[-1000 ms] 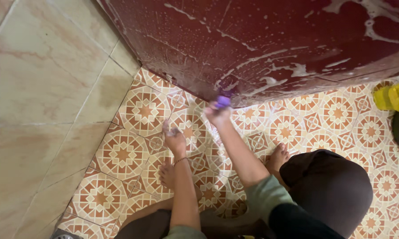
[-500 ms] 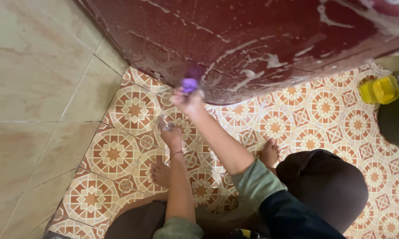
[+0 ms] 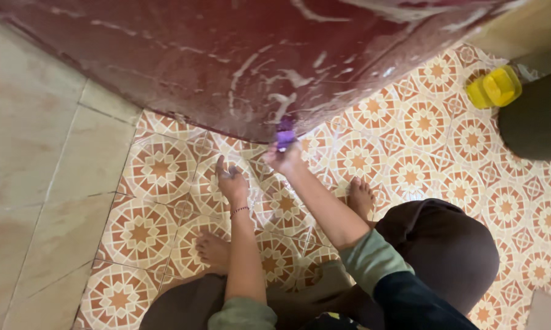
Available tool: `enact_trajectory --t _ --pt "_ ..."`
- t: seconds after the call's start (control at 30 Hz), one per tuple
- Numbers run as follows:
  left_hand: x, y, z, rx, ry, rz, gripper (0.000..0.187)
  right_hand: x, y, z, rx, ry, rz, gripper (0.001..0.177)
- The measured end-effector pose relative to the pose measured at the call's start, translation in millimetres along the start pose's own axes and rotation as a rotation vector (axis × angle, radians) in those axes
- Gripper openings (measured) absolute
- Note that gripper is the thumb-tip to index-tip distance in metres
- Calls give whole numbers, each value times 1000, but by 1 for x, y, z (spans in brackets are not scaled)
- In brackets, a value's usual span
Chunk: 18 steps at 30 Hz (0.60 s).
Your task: The person scrubs the exterior of a maroon bathtub with a yellow sponge and soap, then uses a purple scrubber on the lower section. They rinse the tub by pouring water from a yellow container.
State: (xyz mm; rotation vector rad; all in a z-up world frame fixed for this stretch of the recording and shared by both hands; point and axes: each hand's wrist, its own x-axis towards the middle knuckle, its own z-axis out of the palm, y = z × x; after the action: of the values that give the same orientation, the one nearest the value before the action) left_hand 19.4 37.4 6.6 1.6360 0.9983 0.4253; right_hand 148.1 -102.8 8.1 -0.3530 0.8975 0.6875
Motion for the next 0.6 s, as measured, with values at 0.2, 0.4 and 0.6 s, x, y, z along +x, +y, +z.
enact_trajectory --t 0.2,0.4,0.6 --pt "-9 21 10 11 -78 -24 45 -21 -55 -11 -62 11 -309 49" --pt "-8 14 13 131 -89 88 49 -32 -165 -8 -215 84 -596 54" --pt "2 -17 32 116 -117 55 54 -20 -85 -40 -267 91 -246 58"
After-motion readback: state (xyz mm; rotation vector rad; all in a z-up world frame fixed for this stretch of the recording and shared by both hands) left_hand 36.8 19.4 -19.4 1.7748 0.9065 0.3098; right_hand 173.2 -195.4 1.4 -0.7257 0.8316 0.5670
